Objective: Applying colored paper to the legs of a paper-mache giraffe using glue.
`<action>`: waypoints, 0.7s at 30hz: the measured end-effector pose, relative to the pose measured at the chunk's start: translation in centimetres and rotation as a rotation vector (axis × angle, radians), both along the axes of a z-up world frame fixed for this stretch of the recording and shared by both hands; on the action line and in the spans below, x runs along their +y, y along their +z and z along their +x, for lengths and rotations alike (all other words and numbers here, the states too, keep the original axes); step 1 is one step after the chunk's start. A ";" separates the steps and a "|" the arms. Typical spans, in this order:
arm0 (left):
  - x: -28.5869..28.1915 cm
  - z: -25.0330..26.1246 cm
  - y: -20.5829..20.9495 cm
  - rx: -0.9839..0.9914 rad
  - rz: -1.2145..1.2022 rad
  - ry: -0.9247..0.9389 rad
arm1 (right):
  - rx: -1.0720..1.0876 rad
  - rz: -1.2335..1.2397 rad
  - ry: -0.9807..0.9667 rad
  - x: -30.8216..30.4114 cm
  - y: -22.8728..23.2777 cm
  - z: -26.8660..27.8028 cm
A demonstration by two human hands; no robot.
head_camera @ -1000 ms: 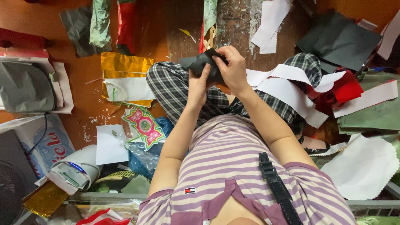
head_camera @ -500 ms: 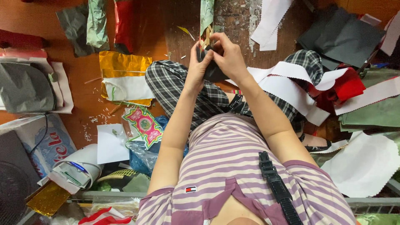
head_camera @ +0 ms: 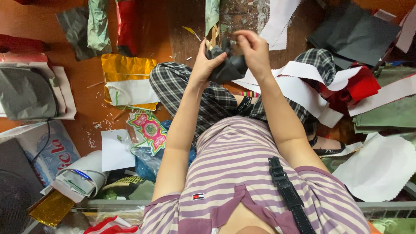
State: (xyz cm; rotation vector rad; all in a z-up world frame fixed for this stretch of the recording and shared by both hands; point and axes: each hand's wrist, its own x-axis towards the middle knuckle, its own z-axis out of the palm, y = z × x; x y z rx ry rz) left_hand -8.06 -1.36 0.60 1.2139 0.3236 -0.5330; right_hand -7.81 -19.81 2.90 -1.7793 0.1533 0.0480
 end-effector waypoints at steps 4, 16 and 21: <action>-0.1 0.1 0.2 0.054 -0.060 0.024 | 0.300 0.123 -0.127 -2.1 -3.5 -3.7; 0.0 -0.3 -0.2 0.013 -0.054 0.029 | 0.590 1.004 -0.178 3.9 0.5 -5.3; 0.6 0.0 -0.2 0.014 -0.088 -0.092 | 0.593 0.991 -0.233 3.4 -0.8 -4.2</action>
